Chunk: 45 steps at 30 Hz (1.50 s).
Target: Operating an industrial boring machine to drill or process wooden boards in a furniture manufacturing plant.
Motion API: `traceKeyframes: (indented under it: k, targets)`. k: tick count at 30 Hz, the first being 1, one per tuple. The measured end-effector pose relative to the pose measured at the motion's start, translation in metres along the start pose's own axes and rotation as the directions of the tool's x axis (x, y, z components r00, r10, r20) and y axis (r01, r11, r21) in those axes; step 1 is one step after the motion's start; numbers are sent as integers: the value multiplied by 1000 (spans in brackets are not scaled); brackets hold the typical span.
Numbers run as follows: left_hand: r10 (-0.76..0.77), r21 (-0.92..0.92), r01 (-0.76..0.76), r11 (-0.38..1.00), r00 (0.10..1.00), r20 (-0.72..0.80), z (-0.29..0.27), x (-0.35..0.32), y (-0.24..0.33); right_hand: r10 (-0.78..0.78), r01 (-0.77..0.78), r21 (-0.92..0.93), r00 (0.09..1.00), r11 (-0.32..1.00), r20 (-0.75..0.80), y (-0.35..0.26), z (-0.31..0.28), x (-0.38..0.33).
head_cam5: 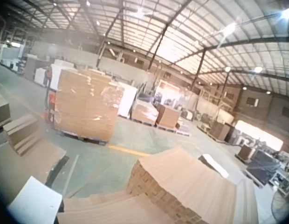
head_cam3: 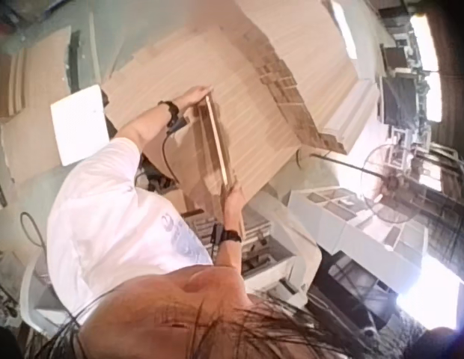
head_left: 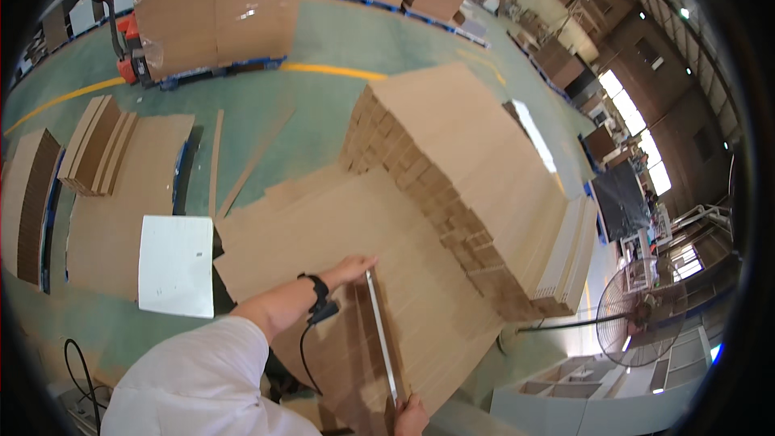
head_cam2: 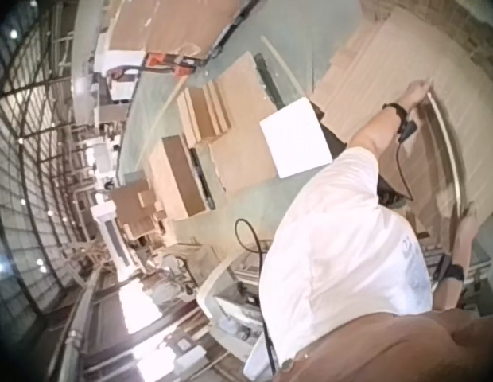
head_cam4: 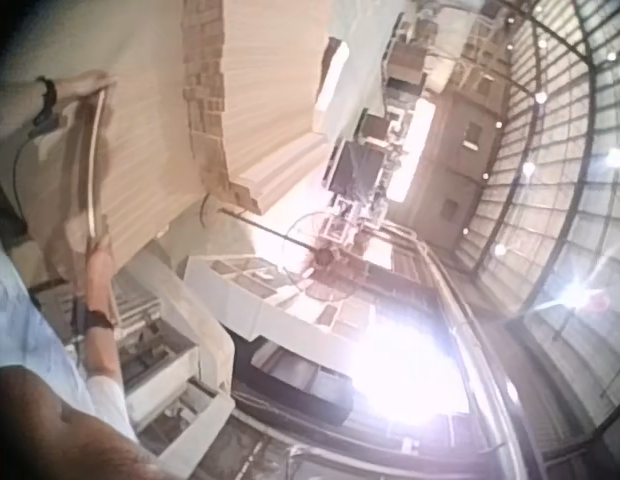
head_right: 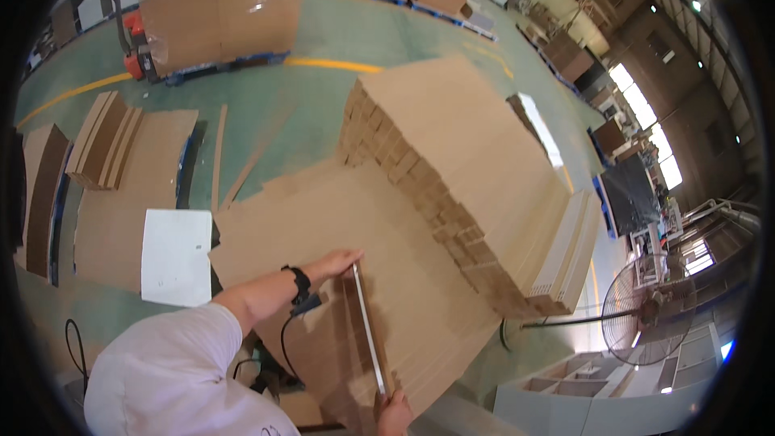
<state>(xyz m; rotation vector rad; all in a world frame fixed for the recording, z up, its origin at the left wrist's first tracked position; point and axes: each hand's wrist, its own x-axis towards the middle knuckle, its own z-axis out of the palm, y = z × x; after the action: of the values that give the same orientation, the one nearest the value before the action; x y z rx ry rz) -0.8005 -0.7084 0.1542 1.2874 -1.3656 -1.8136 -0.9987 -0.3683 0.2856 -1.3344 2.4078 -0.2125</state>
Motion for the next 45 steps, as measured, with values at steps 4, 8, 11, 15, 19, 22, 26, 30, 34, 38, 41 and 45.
traceKeyframes:
  k: [4, 8, 11, 15, 19, 22, 26, 30, 34, 38, 41, 45]
  targets:
    - [6, 133, -4, 991, 1000, -14, 1, -10, 12, -20, 26, 127, 999, 992, -51, 47, 39, -2]
    - [-22, 112, 20, 994, 1000, 17, 5, -9, 14, -14, 19, 202, 1000, 979, -27, 68, 53, 5]
    - [-32, 18, 32, 999, 999, 22, -3, -4, 9, -14, 17, 170, 1000, 985, -16, 50, 42, 6]
    - [-48, -61, 52, 997, 997, 56, -1, -7, 21, -16, 20, 176, 999, 984, -29, 53, 43, 7]
    - [-27, -41, 30, 999, 998, 59, -6, -12, 14, -17, 18, 56, 1000, 998, -13, 18, 19, -11]
    - [-99, -37, 102, 994, 992, 81, 0, -17, 17, 12, -11, 54, 1000, 998, -17, 16, 20, -18]
    - [-45, -152, 45, 987, 999, 3, 10, -15, 16, -22, 21, -22, 999, 1000, -38, 5, 8, -17]
    - [-43, -106, 57, 993, 990, 132, 6, -20, 34, -34, 20, -155, 995, 988, -93, 34, 20, -7]
    - [-4, -41, 7, 999, 997, 79, -14, 2, 14, -59, 4, -137, 917, 991, -394, 48, 25, 2]
    - [-36, 42, 31, 999, 993, 113, 26, -19, 35, 52, -120, -128, 896, 985, -441, 65, 25, -14]
    - [-37, 101, 24, 995, 990, 133, 20, -20, 32, 73, -135, -99, 880, 986, -470, 66, 42, -22]
    - [-30, 115, 18, 993, 995, 96, 10, -23, 28, 125, -163, -80, 927, 983, -353, 52, 44, -34]
